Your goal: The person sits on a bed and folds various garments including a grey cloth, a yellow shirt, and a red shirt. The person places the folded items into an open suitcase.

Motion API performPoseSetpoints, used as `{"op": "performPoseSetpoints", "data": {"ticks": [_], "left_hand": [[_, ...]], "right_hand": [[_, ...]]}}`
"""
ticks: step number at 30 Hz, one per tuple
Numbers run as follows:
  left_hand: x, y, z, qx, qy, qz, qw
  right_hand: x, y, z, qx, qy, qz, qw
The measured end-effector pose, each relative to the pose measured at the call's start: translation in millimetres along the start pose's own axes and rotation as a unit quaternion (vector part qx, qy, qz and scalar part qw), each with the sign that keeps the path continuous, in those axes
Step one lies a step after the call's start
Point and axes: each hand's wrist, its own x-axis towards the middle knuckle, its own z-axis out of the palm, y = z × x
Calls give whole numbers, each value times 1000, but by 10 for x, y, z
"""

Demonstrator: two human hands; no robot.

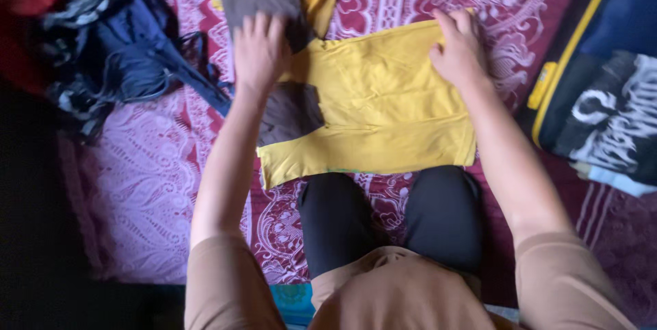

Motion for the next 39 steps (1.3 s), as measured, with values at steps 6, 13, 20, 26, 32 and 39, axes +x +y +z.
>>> {"op": "performPoseSetpoints", "data": {"ticks": [6, 13, 20, 26, 32, 39], "left_hand": [[646, 131, 211, 111, -38, 43, 992], [262, -120, -158, 167, -96, 25, 981], [-870, -46, -1043, -155, -30, 75, 985], [-1692, 294, -1144, -124, -14, 46, 991], [-2145, 601, -972, -122, -14, 42, 992], [-2481, 736, -872, -119, -99, 32, 987]], "right_hand": [[176, -75, -177, -158, 4, -30, 987], [-312, -184, -530, -150, 42, -80, 985], [-1046, -235, -387, -104, 62, -72, 990], [-1468, -257, -242, -118, 87, -78, 986], [-1724, -259, -314, -140, 126, -77, 979], [-2020, -244, -288, -152, 95, -85, 980]]}}
